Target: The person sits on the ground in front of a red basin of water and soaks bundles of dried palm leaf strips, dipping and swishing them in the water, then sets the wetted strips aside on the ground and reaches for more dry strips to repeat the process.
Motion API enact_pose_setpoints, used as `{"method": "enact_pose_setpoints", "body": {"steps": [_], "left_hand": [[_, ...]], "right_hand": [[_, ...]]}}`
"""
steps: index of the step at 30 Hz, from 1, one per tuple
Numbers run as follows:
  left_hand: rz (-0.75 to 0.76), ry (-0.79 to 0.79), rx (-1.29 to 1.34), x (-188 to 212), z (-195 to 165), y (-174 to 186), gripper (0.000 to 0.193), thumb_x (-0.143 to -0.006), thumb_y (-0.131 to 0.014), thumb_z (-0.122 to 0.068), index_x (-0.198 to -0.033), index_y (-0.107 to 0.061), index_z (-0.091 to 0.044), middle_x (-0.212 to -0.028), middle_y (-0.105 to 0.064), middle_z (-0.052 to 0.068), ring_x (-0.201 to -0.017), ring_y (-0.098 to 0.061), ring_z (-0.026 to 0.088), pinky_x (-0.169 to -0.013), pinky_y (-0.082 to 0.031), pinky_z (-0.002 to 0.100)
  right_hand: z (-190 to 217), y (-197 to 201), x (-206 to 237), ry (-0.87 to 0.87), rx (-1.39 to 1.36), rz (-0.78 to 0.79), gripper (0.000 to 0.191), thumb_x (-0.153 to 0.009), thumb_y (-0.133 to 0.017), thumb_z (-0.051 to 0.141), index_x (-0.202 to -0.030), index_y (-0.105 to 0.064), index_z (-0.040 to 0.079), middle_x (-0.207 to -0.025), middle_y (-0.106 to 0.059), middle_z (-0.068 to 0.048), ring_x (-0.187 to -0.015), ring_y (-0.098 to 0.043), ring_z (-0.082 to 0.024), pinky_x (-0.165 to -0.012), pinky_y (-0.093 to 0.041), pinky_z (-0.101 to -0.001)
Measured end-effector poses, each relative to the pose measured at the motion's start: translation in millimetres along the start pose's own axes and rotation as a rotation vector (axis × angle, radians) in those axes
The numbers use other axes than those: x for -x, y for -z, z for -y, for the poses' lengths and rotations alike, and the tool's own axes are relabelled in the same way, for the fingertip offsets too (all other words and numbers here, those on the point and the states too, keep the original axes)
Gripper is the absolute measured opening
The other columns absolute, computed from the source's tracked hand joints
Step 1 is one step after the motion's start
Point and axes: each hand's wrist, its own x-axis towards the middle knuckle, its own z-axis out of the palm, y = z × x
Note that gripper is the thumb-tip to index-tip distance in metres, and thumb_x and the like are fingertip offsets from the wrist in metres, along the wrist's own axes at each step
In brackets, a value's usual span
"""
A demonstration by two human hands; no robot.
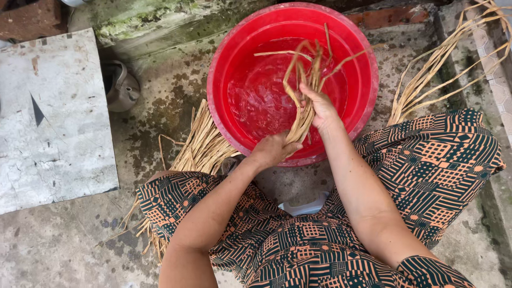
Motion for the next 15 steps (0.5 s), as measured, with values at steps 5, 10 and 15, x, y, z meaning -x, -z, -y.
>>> {"method": "enact_pose_setpoints", "body": {"steps": [5,10,15], "left_hand": [[0.100,0.099,-0.216,-2,3,-8,0.059,-0.084,-0.072,-0.057,-0.112,-0.067,-0.006,-0.102,-0.071,0.023,-0.104,-0.069,0.041,-0.090,-0.052,0.054],[0.155,0.208,-0.128,-15,13,-19,0.041,-0.102,-0.058,-0.037,-0.106,-0.066,0.002,-0.092,-0.073,0.028,-0.096,-0.075,0.041,-0.088,-0.056,0.053],[0.056,-0.002,-0.116,-2,1,-24,0.043,-0.103,-0.055,-0.040,-0.115,-0.061,0.000,-0.086,-0.069,0.030,-0.090,-0.070,0.046,-0.081,-0.055,0.056]], "right_hand": [[-6,3,2,-0.215,0.001,0.128,0.030,-0.091,-0.076,0.026,-0.113,-0.065,0.009,-0.096,-0.079,-0.008,-0.059,-0.060,-0.008,-0.054,-0.053,-0.0241],[-11,22,-15,-0.108,-0.176,0.018,0.018,-0.098,-0.065,0.015,-0.113,-0.063,0.004,-0.085,-0.067,-0.003,-0.065,-0.062,-0.012,-0.059,-0.054,-0.0299],[14,44,-37,0.005,-0.195,-0.121,0.023,-0.106,-0.058,0.025,-0.114,-0.066,0.004,-0.071,-0.061,0.002,-0.050,-0.050,-0.007,-0.048,-0.045,-0.0269]]}}
